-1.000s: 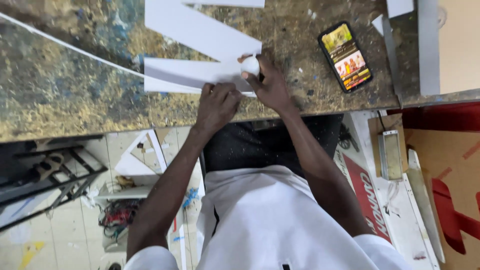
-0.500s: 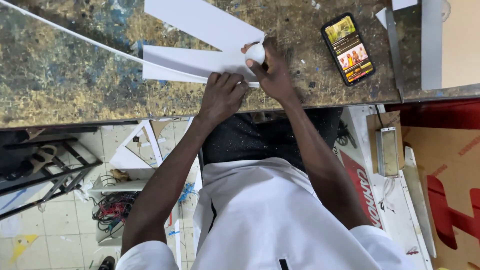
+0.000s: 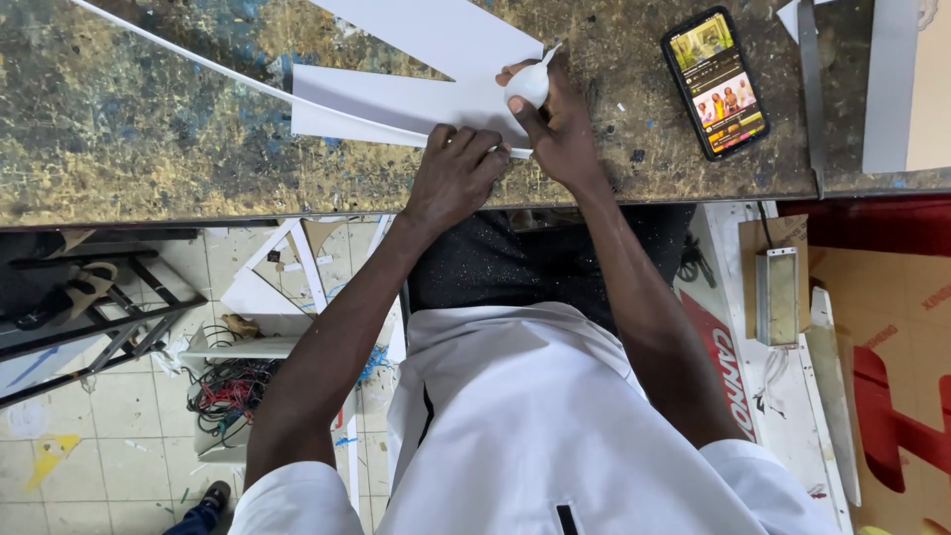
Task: The person assembles a large white letter 'N' on a workbench. They apply glue to the edges of the letter pieces and press them together. They then use a staple gun to secure the joints of the letter.
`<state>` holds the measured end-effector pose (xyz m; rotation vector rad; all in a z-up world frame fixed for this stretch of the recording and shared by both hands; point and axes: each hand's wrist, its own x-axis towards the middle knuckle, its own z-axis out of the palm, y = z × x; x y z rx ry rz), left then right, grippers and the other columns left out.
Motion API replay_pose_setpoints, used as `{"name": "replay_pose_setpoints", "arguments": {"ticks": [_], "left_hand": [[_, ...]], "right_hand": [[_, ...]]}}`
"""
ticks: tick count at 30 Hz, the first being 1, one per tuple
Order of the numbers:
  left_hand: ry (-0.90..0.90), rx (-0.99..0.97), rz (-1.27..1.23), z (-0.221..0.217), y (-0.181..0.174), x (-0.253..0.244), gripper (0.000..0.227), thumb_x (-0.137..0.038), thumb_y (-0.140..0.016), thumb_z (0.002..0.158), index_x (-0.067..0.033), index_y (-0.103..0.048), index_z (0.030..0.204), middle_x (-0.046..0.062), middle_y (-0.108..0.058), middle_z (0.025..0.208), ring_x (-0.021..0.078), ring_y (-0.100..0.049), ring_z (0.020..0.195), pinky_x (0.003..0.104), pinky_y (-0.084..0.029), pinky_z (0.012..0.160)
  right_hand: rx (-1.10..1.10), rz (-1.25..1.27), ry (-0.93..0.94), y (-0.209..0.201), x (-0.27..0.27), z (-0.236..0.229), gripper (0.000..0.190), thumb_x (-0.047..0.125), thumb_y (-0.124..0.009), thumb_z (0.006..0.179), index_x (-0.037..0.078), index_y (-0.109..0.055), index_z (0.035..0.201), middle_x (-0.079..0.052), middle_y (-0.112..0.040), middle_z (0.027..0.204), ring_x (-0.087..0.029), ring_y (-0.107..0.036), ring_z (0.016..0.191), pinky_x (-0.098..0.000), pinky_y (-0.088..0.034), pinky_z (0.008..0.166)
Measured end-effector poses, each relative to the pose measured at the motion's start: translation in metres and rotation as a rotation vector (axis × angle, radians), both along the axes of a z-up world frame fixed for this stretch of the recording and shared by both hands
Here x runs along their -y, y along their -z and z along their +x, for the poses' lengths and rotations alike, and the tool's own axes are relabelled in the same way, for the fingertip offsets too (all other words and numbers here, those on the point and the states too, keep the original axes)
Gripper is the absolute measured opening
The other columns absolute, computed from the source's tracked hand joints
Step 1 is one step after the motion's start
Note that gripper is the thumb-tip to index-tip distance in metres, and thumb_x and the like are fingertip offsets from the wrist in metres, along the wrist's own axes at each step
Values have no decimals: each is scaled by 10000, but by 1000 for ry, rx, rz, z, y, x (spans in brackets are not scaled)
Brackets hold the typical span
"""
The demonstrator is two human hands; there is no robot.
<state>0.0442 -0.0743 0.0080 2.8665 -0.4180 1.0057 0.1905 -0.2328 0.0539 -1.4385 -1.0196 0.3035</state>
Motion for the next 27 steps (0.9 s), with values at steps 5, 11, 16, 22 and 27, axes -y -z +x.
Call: {"name": "replay_pose_setpoints", "arguments": {"ticks": [5,11,16,22,27], "left_hand": [[-5,-15,0,1,2,0,194,-103,-860,1039,-131,-711,1160,64,-752,1232,272,-675,990,438,-449,861],[-2,-45,14,1,7,0,279,-95,-900,1001,-122,-704,1198,77,-748,1256,281,-672,1040,443,-477,891],[7,-36,29,2,3,1,224,-73,-851,1041,-94,-698,1203,88,-731,1232,286,-667,1047,440,-499,879],[28,-41,16,2,10,-1,334,-52,-897,952,-105,-679,1200,100,-737,1253,295,-665,1048,445,-488,887],[19,-6,16,3,4,2,251,-78,-887,1009,-106,-694,1167,93,-749,1230,281,-672,1017,436,-483,874]], "right_hand": [[-68,-20,8,8,1,2,349,355,-618,1228,79,-602,1441,-135,-706,1432,-310,-681,1341,-437,-547,1075],[-91,-38,5,6,1,0,358,357,-639,1226,86,-584,1454,-125,-720,1407,-303,-697,1330,-439,-557,1094],[-41,-26,12,5,1,1,389,394,-627,1230,72,-579,1442,-142,-718,1394,-316,-701,1330,-444,-560,1083],[-101,11,-9,9,1,1,355,348,-654,1229,81,-575,1449,-143,-719,1398,-318,-690,1360,-463,-540,1151],[-89,32,1,14,1,3,380,381,-650,1229,74,-604,1448,-123,-710,1392,-306,-708,1299,-423,-588,1056]]}}
